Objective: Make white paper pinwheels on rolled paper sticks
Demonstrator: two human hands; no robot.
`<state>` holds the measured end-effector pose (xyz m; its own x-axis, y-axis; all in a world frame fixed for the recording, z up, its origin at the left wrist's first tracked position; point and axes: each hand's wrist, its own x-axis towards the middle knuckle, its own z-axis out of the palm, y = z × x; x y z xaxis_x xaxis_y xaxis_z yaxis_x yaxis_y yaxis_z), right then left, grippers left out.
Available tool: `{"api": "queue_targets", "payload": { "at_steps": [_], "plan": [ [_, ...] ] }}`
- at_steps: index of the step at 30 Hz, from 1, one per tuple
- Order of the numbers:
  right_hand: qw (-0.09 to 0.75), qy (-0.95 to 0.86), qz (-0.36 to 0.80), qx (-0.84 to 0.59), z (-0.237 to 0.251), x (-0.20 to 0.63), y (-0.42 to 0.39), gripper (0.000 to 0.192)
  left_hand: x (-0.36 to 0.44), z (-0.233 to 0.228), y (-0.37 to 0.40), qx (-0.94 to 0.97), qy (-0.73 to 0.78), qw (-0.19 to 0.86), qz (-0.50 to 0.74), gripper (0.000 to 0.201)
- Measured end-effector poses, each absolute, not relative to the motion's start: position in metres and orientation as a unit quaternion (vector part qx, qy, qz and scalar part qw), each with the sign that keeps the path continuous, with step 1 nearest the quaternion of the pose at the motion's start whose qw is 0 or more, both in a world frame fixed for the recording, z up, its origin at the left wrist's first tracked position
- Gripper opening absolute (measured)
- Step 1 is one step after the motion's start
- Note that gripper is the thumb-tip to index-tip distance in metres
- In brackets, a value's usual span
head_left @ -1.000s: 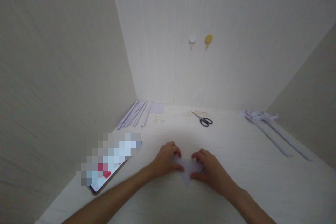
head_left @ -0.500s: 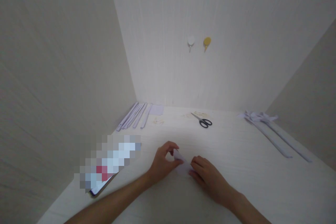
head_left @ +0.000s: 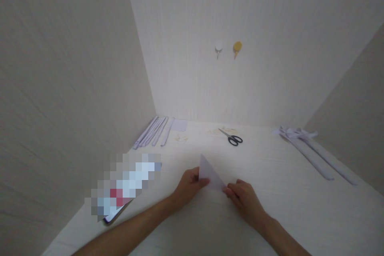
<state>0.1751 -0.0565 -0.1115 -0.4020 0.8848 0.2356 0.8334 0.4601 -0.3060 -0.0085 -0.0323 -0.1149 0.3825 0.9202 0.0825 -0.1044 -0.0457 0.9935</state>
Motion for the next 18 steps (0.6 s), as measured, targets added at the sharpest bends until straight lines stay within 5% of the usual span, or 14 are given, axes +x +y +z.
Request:
{"api": "queue_targets", "payload": {
  "at_steps": [5,10,18],
  "plan": [
    [0.284,-0.787,-0.019,-0.548,-0.117,0.203,-0.026,0.034,-0.009,-0.117,-0.031,0.51,0.368,0.642,0.439,0.03],
    [0.183,-0.744,-0.112,-0.633,-0.128,0.218,0.011,0.045,-0.008,-0.112,-0.033,0.533,0.359,0.639,0.423,0.029],
    [0.085,-0.727,-0.068,-0.678,-0.128,0.215,0.028,0.043,-0.009,-0.11,-0.031,0.547,0.356,0.633,0.416,0.03]
  ]
}}
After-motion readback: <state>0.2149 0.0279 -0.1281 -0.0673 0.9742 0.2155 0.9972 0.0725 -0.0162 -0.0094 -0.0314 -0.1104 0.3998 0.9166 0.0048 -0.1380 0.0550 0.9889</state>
